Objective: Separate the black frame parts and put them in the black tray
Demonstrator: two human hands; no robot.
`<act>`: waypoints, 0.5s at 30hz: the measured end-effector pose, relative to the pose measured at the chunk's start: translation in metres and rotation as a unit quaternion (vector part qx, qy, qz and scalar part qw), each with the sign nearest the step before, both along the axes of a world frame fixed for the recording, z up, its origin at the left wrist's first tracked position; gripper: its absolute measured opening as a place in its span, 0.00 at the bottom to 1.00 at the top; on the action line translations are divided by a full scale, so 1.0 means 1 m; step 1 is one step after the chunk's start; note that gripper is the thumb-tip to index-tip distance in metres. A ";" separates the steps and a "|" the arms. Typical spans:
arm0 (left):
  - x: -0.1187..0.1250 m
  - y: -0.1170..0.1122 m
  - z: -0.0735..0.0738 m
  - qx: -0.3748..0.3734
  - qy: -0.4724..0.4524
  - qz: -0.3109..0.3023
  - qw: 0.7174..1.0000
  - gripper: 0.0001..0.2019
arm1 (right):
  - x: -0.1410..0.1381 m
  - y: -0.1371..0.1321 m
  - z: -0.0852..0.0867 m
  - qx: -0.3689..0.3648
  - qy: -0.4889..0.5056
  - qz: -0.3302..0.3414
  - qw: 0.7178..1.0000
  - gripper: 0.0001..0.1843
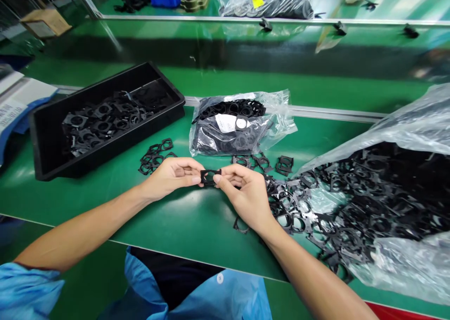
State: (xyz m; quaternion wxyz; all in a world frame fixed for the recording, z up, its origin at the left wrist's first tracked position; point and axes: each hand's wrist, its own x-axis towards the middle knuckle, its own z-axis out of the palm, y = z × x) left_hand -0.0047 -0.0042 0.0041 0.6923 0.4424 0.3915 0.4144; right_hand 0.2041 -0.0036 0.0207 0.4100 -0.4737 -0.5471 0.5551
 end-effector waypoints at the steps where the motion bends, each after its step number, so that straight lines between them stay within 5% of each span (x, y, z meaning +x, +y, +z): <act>1: 0.000 0.000 0.000 0.003 0.000 0.003 1.000 0.17 | 0.000 0.000 0.000 0.004 -0.003 -0.002 1.000 0.20; 15: 0.003 -0.004 0.000 0.031 0.049 0.028 0.998 0.15 | -0.001 -0.003 0.002 0.007 -0.031 -0.014 0.999 0.21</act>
